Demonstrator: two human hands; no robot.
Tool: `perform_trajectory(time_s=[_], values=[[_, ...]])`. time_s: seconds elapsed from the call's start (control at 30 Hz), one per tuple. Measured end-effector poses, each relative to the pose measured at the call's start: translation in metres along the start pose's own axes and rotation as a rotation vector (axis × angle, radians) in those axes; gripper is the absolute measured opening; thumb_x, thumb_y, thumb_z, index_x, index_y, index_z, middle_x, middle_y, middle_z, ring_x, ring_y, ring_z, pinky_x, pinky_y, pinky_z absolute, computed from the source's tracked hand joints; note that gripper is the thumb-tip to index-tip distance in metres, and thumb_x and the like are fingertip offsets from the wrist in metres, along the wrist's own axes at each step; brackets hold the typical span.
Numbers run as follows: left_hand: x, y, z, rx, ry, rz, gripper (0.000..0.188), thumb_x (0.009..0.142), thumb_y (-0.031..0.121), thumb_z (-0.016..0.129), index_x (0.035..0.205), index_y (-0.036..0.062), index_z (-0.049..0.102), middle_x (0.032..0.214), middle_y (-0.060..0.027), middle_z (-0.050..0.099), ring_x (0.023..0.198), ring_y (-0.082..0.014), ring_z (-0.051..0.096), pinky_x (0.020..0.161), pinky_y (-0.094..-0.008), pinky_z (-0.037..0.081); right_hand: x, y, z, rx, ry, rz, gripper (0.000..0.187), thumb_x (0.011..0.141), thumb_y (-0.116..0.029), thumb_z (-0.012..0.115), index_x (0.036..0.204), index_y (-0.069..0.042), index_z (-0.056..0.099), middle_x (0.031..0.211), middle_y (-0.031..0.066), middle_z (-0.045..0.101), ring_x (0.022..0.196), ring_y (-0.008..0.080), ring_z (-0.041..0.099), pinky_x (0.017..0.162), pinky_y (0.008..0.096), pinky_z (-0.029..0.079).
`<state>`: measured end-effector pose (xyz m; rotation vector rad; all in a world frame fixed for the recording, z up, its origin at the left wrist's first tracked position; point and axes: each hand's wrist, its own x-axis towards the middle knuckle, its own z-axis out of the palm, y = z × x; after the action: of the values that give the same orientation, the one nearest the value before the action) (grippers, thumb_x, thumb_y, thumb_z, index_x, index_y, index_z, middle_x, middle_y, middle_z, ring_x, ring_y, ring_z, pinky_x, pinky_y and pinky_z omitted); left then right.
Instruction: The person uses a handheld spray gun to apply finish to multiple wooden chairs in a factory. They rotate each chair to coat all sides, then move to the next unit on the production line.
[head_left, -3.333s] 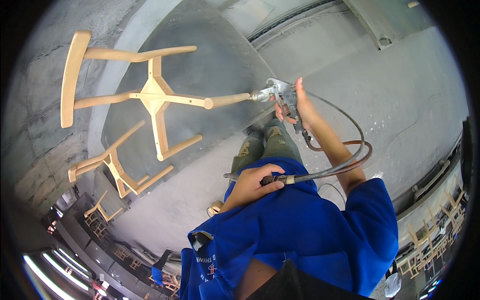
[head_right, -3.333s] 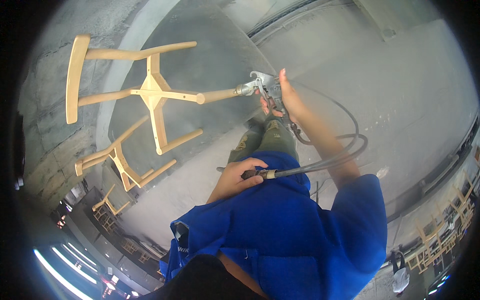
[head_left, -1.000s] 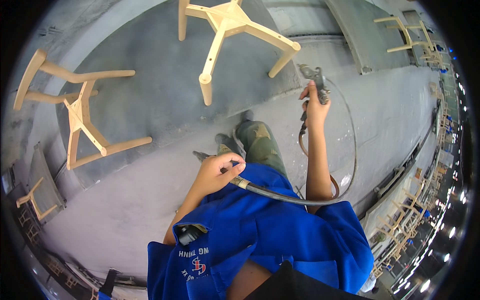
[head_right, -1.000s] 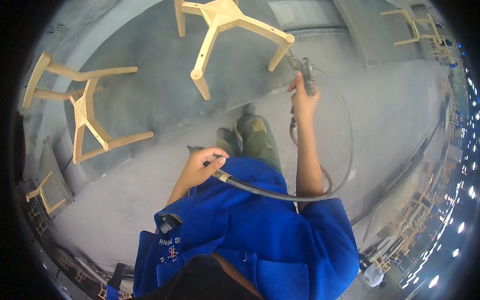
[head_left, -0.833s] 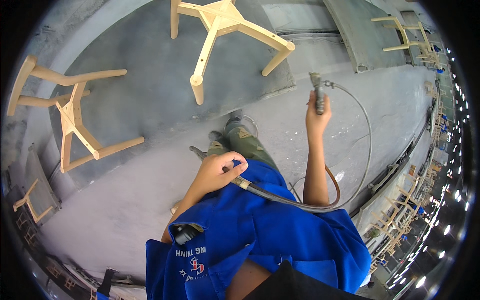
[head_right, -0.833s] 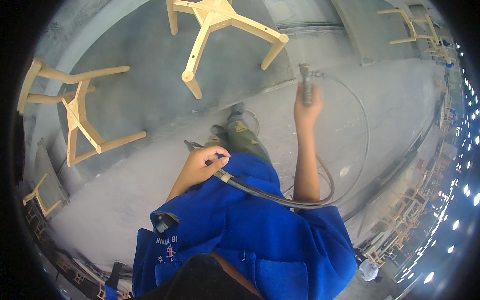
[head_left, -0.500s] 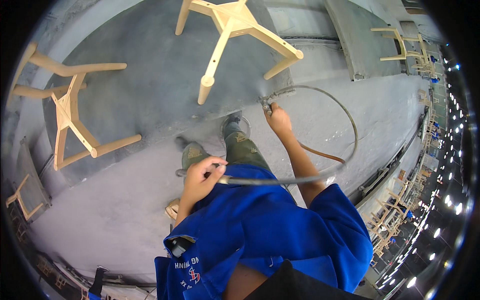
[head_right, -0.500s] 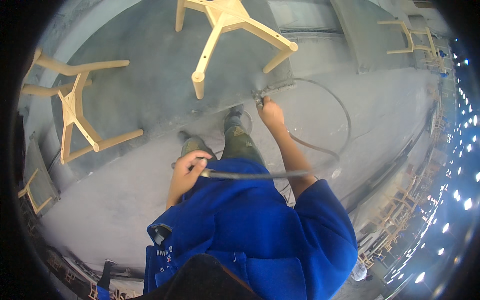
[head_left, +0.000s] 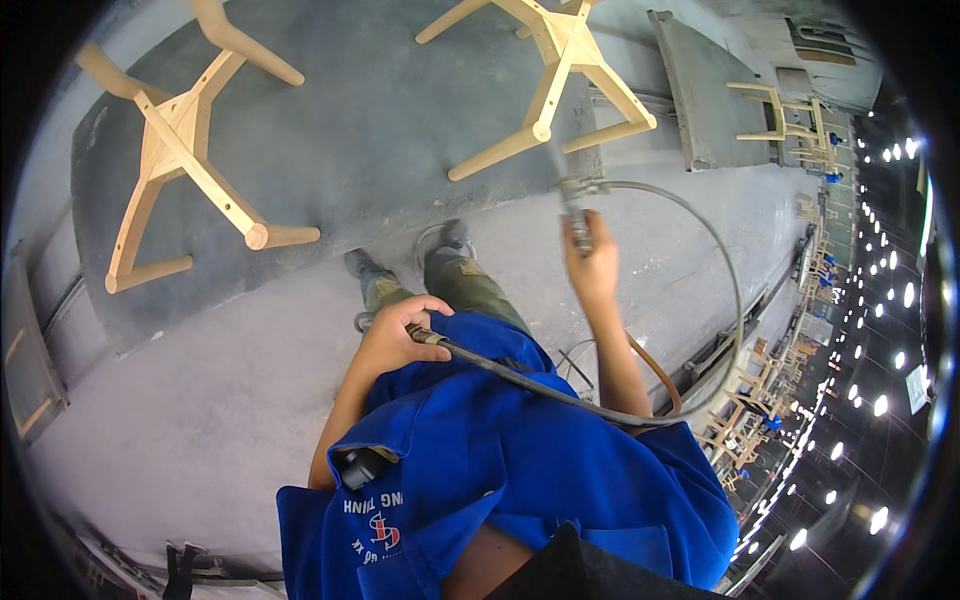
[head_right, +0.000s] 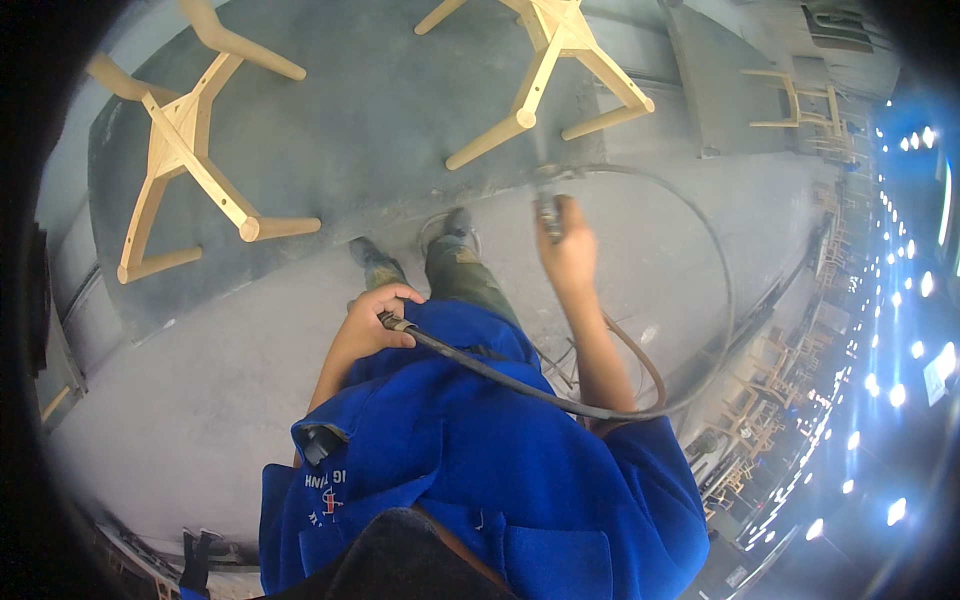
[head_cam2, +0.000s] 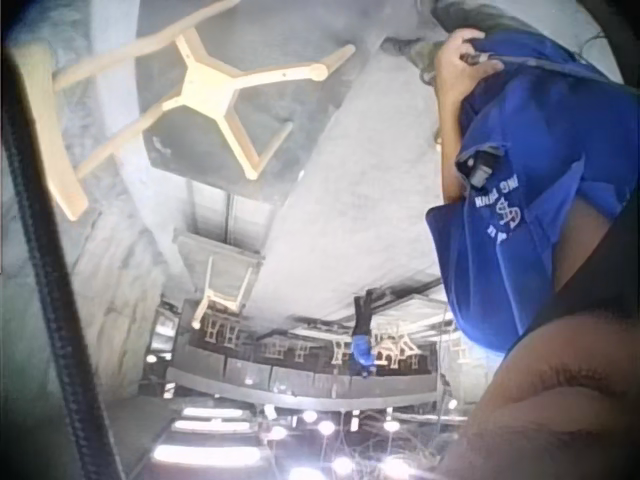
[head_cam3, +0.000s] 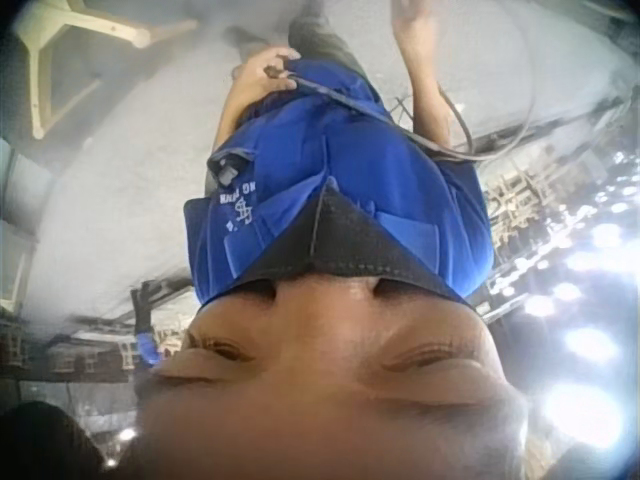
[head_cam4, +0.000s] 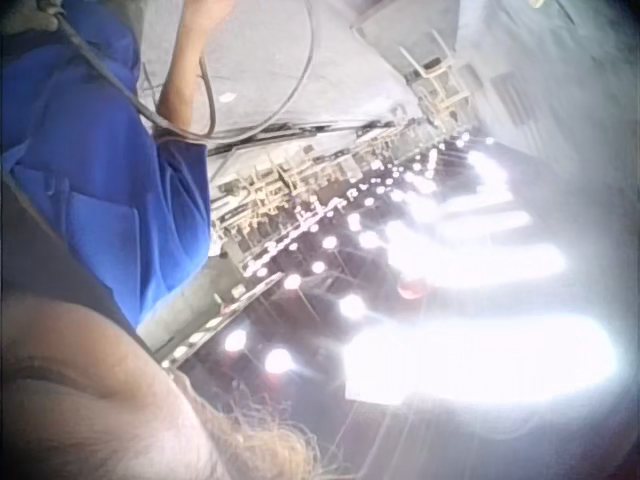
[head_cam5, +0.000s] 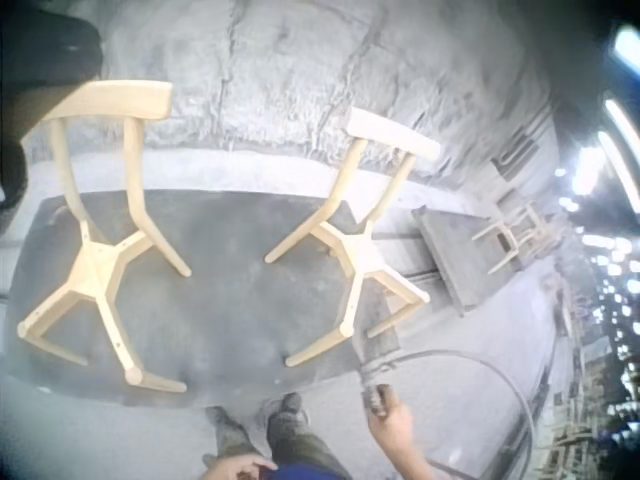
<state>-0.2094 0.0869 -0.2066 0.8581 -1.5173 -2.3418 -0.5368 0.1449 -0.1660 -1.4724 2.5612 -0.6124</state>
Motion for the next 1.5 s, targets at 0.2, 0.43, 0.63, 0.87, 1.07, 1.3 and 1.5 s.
perform_trajectory(time_s=[0.2, 0.43, 0.63, 0.87, 1.07, 1.3, 1.5], values=[[-0.044, -0.016, -0.044, -0.105, 0.121, 0.118, 0.051, 0.068, 0.009, 0.090, 0.112, 0.0062, 0.066, 0.061, 0.0067, 0.046, 0.057, -0.0043, 0.039, 0.055, -0.0240, 0.029, -0.037, -0.032, 0.113, -0.102, -0.380, 0.066, 0.029, 0.091, -0.028, 0.071, 0.106, -0.004, 0.062, 0.086, 0.0246, 0.069, 0.082, 0.0462, 0.067, 0.070, 0.0513, 0.053], [-0.061, -0.026, -0.070, -0.205, 0.149, 0.085, 0.056, 0.067, 0.019, 0.090, 0.116, 0.0070, 0.066, 0.065, 0.0080, 0.049, 0.060, -0.0033, 0.042, 0.057, -0.0226, 0.030, 0.005, -0.057, 0.085, 0.112, -0.193, 0.179, 0.028, 0.092, -0.026, 0.075, 0.095, 0.001, 0.066, 0.073, 0.0194, 0.067, 0.062, 0.0287, 0.061, 0.062, 0.0401, 0.049], [-0.037, -0.015, -0.068, -0.121, 0.024, 0.126, 0.056, 0.070, 0.015, 0.092, 0.118, 0.0065, 0.066, 0.069, 0.0057, 0.051, 0.064, -0.0049, 0.045, 0.059, -0.0228, 0.033, 0.073, -0.093, -0.012, 0.000, 0.003, 0.130, 0.028, 0.093, -0.025, 0.073, 0.097, 0.001, 0.065, 0.074, 0.0208, 0.066, 0.065, 0.0376, 0.063, 0.062, 0.0418, 0.050], [-0.050, -0.023, -0.071, -0.130, 0.139, 0.115, 0.052, 0.070, 0.011, 0.090, 0.116, 0.0048, 0.066, 0.068, 0.0056, 0.049, 0.064, -0.0046, 0.045, 0.059, -0.0232, 0.035, 0.144, -0.099, 0.034, -0.187, 0.202, -0.245, 0.031, 0.094, -0.027, 0.069, 0.109, -0.002, 0.058, 0.088, 0.0241, 0.069, 0.080, 0.0456, 0.066, 0.068, 0.0523, 0.052], [-0.067, -0.035, -0.064, -0.172, 0.387, 0.107, 0.047, 0.072, 0.011, 0.089, 0.113, 0.0031, 0.067, 0.069, 0.0064, 0.047, 0.063, -0.0054, 0.041, 0.059, -0.0238, 0.035, 0.198, -0.116, 0.151, -0.028, -0.075, -0.250, 0.032, 0.092, -0.031, 0.072, 0.099, 0.000, 0.066, 0.084, 0.0244, 0.069, 0.075, 0.0463, 0.066, 0.067, 0.0492, 0.054], [-0.055, -0.031, -0.053, -0.177, 0.421, 0.148, 0.040, 0.077, 0.014, 0.086, 0.111, 0.0032, 0.068, 0.070, 0.0064, 0.049, 0.065, -0.0046, 0.043, 0.060, -0.0233, 0.036, 0.251, -0.153, 0.114, 0.250, -0.219, 0.018, 0.035, 0.090, -0.033, 0.073, 0.092, 0.002, 0.067, 0.073, 0.0194, 0.068, 0.068, 0.0413, 0.067, 0.063, 0.0453, 0.052], [-0.037, -0.004, -0.068, -0.396, 0.220, 0.274, 0.047, 0.077, 0.018, 0.088, 0.116, 0.0025, 0.066, 0.069, 0.0073, 0.049, 0.063, -0.0035, 0.042, 0.059, -0.0220, 0.034, 0.248, -0.192, -0.045, -0.403, 0.091, -0.359, 0.032, 0.092, -0.034, 0.071, 0.100, -0.004, 0.065, 0.085, 0.0276, 0.068, 0.085, 0.0481, 0.065, 0.068, 0.0525, 0.051]])
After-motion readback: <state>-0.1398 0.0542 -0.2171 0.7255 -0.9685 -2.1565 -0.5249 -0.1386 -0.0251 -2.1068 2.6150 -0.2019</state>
